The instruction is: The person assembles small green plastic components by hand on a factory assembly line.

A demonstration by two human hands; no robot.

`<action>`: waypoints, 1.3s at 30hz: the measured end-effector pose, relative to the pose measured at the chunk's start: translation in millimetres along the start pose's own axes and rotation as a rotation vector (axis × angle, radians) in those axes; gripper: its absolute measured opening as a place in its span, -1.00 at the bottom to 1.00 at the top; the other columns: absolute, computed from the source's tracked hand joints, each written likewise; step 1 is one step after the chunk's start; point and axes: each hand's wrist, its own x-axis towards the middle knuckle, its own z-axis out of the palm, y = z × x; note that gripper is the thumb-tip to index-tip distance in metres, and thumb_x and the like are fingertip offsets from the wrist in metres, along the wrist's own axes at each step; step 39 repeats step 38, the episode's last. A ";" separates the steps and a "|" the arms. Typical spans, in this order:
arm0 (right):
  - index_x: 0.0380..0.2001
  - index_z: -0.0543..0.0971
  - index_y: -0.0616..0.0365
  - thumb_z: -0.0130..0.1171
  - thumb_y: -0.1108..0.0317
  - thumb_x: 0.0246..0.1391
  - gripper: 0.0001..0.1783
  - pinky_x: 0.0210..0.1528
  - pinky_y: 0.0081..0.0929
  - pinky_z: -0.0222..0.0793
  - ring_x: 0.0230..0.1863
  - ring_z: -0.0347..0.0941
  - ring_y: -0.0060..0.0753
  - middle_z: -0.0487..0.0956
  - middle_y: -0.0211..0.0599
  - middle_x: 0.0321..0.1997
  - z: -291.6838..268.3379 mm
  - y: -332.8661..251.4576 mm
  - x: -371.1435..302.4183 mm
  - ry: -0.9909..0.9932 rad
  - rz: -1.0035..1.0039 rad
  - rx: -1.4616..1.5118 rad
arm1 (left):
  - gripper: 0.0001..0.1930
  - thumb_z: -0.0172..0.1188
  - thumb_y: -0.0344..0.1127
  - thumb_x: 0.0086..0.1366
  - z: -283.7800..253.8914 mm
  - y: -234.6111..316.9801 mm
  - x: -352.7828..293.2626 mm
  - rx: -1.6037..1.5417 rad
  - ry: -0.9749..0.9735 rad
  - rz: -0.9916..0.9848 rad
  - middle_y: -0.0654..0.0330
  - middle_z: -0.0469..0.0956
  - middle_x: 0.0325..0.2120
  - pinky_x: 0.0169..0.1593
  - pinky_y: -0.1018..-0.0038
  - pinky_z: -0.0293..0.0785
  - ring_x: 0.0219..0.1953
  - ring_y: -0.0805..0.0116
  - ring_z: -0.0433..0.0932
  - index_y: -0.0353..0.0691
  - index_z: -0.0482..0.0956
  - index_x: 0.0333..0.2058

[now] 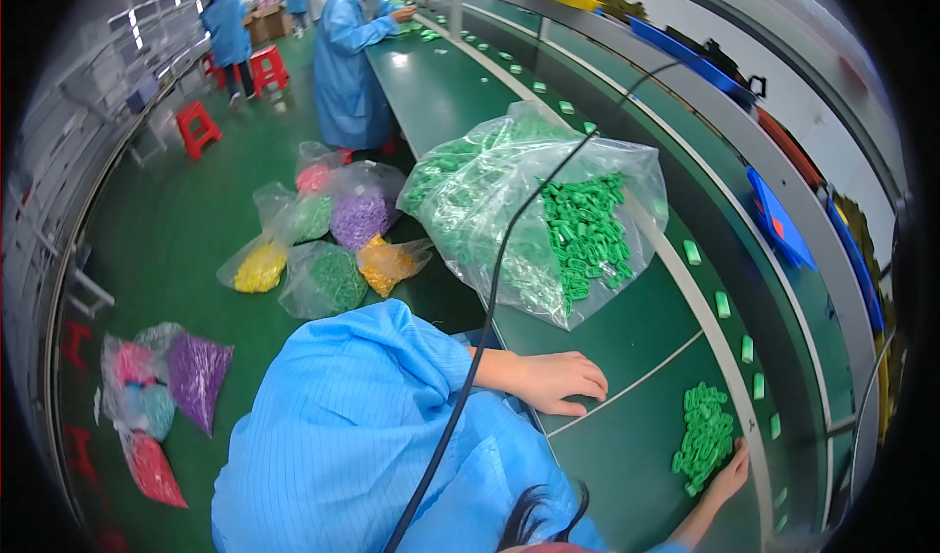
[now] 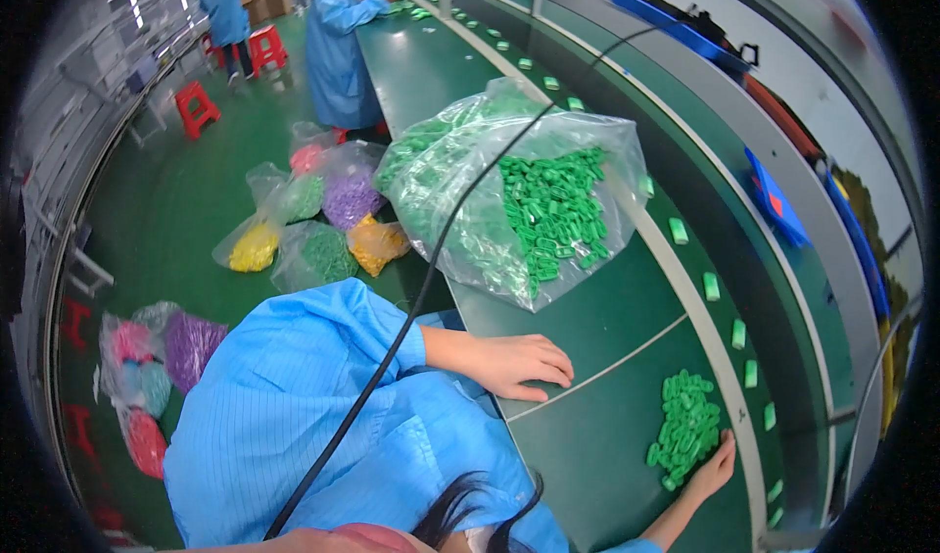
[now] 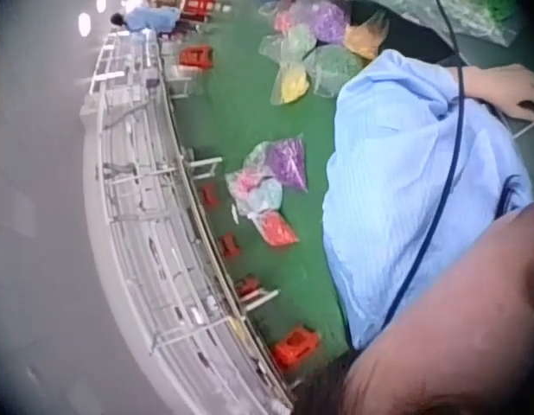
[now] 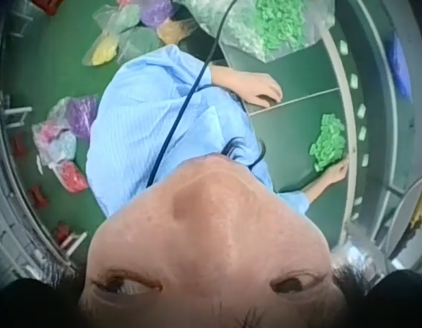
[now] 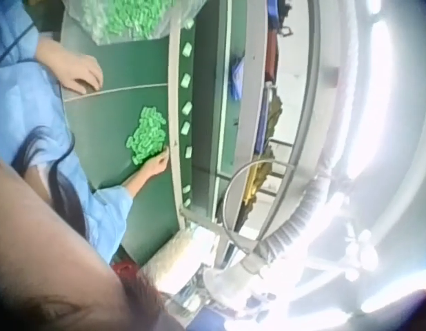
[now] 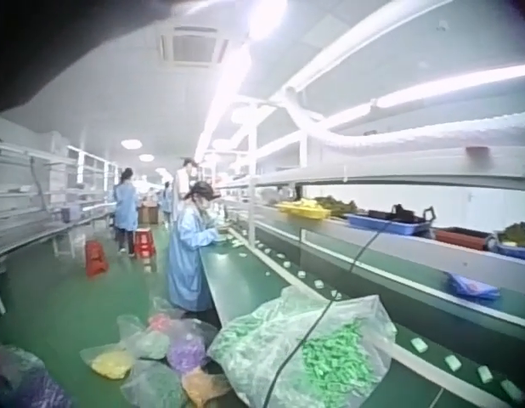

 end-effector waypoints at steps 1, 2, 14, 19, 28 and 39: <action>-0.07 0.41 0.38 -0.19 0.17 0.22 -0.54 0.06 -0.51 0.19 -0.02 0.36 -0.39 0.47 -0.14 -0.06 2.1 -4.3 -2.8 0.005 0.019 0.004 | -0.69 0.11 -0.29 0.11 4.5 -3.5 -7.8 0.136 0.103 -0.046 0.07 0.39 -0.11 0.03 0.25 0.24 -0.02 0.13 0.34 -0.29 0.42 -0.17; -0.06 0.40 0.38 -0.19 0.17 0.22 -0.54 0.06 -0.50 0.18 -0.02 0.35 -0.39 0.47 -0.14 -0.06 4.2 -8.5 -4.4 0.010 0.041 0.006 | -0.74 0.10 -0.31 0.09 11.5 -6.3 -8.2 0.170 0.227 0.003 0.11 0.41 -0.17 0.03 0.29 0.21 -0.03 0.19 0.34 -0.28 0.46 -0.24; -0.13 0.43 0.39 -0.15 0.34 0.20 -0.68 0.04 -0.51 0.17 -0.07 0.32 -0.44 0.46 -0.21 -0.10 -26.9 -107.4 -25.6 0.373 -0.181 -0.077 | -0.79 0.12 -0.34 0.07 13.2 1.8 3.6 0.229 0.106 0.028 0.12 0.37 -0.17 0.01 0.28 0.22 -0.03 0.19 0.32 -0.23 0.43 -0.29; -0.18 0.43 0.30 -0.16 0.30 0.20 -0.71 -0.08 -0.54 0.15 -0.17 0.30 -0.47 0.45 -0.26 -0.19 -37.7 -171.2 -87.0 0.578 -0.173 0.077 | -0.76 0.13 -0.34 0.06 4.7 5.8 5.7 0.246 0.082 -0.008 0.15 0.36 -0.15 0.00 0.29 0.22 -0.03 0.20 0.32 -0.20 0.41 -0.25; -0.28 0.43 0.14 -0.19 0.23 0.19 -0.74 -0.30 -0.59 0.12 -0.35 0.25 -0.52 0.42 -0.35 -0.34 -39.4 -273.9 -98.1 0.790 -0.428 0.359 | -0.73 0.13 -0.35 0.05 5.3 4.2 22.2 0.308 0.101 0.023 0.11 0.36 -0.15 0.02 0.30 0.24 -0.03 0.19 0.33 -0.25 0.42 -0.23; -0.38 0.44 -0.04 -0.22 0.15 0.19 -0.75 -0.54 -0.64 0.08 -0.56 0.20 -0.58 0.38 -0.46 -0.52 -109.6 -418.8 -87.8 0.862 -1.252 0.598 | -0.72 0.14 -0.32 0.06 9.5 32.3 -6.9 0.342 0.040 -0.001 0.12 0.40 -0.14 -0.01 0.30 0.28 -0.05 0.19 0.37 -0.20 0.45 -0.21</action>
